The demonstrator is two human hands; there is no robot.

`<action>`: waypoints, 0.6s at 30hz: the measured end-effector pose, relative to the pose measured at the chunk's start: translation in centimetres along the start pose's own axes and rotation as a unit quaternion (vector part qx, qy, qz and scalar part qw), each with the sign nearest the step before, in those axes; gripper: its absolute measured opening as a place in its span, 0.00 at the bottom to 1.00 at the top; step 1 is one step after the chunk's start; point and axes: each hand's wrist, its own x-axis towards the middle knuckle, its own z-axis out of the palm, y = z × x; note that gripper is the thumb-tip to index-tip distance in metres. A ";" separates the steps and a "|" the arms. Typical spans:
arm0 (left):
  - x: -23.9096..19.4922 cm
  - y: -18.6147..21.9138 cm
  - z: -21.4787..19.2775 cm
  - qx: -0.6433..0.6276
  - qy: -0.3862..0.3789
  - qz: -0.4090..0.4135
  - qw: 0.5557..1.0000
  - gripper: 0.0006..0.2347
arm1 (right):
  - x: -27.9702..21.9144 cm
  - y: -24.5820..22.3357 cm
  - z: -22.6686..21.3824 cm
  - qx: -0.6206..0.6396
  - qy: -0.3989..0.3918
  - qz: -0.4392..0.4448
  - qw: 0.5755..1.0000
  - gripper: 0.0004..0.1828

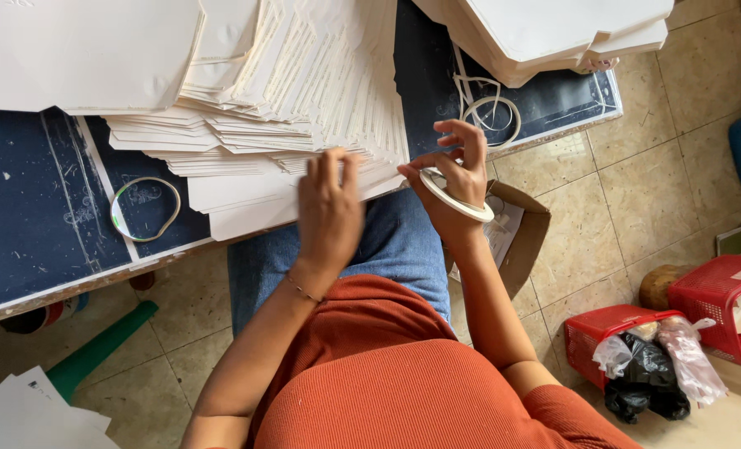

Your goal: The person sits and handles a stack of papers, repeatedly picking up individual sheets and placing them into a larger stack. They also handle a roll of white tape, unrolling a length and placing it on the table before returning to the papers.

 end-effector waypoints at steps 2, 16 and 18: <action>1.7 -1.8 -2.0 0.051 0.055 0.026 0.997 0.12 | 1.0 -1.1 -0.2 0.011 0.017 -0.014 1.000 0.09; 3.1 -1.6 -0.2 -0.129 -0.094 -0.083 0.984 0.27 | -1.7 4.3 2.6 0.038 -0.062 -0.003 0.997 0.05; 3.4 -1.2 0.9 -0.118 -0.060 -0.127 0.983 0.31 | -1.7 4.1 2.5 0.014 -0.024 -0.034 0.999 0.07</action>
